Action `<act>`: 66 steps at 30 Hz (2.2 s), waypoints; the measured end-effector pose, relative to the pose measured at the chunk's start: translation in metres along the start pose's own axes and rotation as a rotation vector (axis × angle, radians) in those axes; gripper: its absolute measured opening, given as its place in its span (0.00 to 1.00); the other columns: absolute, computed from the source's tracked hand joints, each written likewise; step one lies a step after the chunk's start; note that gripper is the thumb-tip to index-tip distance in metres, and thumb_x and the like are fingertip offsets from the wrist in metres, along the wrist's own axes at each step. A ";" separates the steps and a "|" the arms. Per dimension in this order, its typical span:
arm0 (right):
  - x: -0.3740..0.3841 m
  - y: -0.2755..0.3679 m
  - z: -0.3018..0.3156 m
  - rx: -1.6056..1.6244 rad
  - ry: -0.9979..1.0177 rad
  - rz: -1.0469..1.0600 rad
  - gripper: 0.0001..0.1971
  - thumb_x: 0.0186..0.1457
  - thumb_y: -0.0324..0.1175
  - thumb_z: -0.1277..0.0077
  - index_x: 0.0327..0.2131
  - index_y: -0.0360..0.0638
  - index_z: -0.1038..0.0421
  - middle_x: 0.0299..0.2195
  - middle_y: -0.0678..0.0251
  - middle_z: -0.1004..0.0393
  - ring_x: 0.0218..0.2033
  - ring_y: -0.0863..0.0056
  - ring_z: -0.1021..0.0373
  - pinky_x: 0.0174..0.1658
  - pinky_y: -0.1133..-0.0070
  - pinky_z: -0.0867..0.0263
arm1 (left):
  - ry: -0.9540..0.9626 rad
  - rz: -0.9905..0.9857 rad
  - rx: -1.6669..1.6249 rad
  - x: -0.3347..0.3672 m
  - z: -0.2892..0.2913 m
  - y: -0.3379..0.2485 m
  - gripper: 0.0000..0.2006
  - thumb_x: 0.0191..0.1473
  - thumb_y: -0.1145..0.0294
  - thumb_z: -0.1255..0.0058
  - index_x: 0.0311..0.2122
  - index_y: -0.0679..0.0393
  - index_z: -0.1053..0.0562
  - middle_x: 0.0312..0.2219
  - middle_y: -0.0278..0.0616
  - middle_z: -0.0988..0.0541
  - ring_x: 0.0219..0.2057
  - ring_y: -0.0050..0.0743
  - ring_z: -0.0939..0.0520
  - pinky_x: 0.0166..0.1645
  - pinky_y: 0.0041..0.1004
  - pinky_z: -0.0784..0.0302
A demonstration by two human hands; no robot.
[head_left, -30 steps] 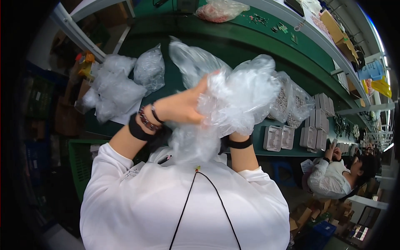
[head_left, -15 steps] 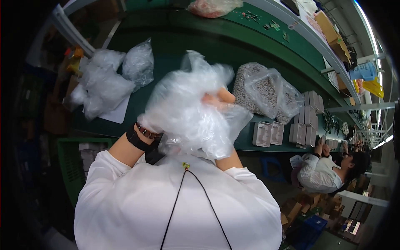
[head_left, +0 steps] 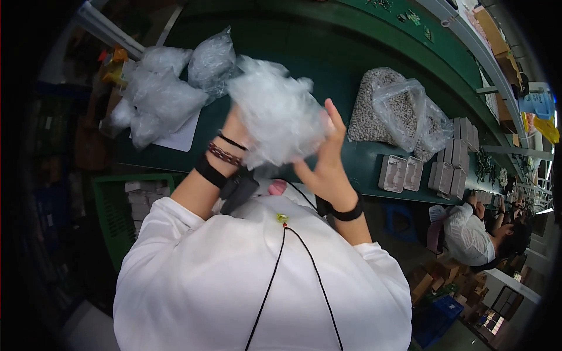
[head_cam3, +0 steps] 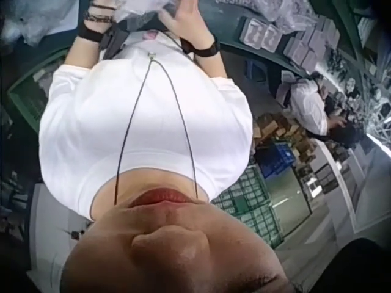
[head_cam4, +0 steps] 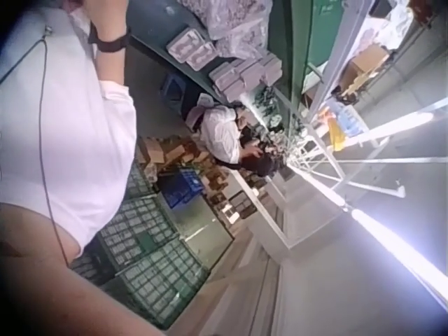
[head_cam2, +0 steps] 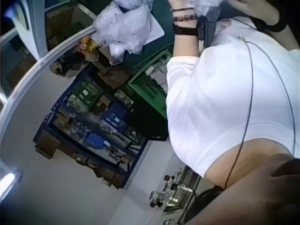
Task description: The person inserts small white components into plastic housings, places them into a green crate, and then individually wraps each housing in a plastic bag.
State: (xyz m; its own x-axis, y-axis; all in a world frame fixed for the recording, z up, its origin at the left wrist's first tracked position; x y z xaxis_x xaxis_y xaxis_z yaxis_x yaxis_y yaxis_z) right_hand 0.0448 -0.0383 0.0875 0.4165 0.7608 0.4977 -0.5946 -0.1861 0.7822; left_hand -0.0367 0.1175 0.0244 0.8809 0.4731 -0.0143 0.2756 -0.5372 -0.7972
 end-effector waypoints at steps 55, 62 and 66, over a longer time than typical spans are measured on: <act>0.049 -0.061 -0.067 0.079 -0.180 -0.050 0.24 0.47 0.39 0.53 0.48 0.42 0.43 0.48 0.58 0.40 0.47 0.65 0.40 0.51 0.73 0.43 | -0.014 -0.246 0.828 -0.019 -0.052 -0.070 0.08 0.45 0.78 0.55 0.33 0.60 0.35 0.25 0.34 0.31 0.22 0.17 0.30 0.27 0.17 0.36; 0.036 -0.110 -0.080 1.495 0.049 -0.957 0.21 0.48 0.36 0.54 0.46 0.40 0.41 0.44 0.59 0.37 0.44 0.64 0.37 0.48 0.69 0.40 | 0.163 -0.325 1.369 -0.034 -0.068 -0.047 0.08 0.40 0.71 0.51 0.28 0.59 0.35 0.20 0.45 0.30 0.22 0.43 0.28 0.26 0.30 0.34; 0.029 -0.095 -0.090 1.801 -0.209 -0.938 0.21 0.52 0.38 0.61 0.49 0.41 0.44 0.46 0.57 0.38 0.43 0.64 0.37 0.45 0.66 0.41 | -0.182 -0.196 1.489 -0.027 -0.023 -0.040 0.08 0.38 0.70 0.50 0.21 0.59 0.37 0.17 0.47 0.30 0.21 0.48 0.28 0.23 0.34 0.35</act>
State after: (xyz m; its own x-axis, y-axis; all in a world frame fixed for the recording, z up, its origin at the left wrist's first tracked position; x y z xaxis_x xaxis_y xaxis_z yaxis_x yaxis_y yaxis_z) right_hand 0.0515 0.0577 -0.0062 0.2621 0.9259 -0.2722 0.9641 -0.2387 0.1164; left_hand -0.0626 0.1102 0.0707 0.7886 0.5886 0.1782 -0.3483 0.6663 -0.6594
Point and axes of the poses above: each hand's wrist, its own x-axis towards the middle knuckle, its own z-axis out of the back of the hand, y = z × x, the point moved 4 cm from there along x, towards the middle knuckle
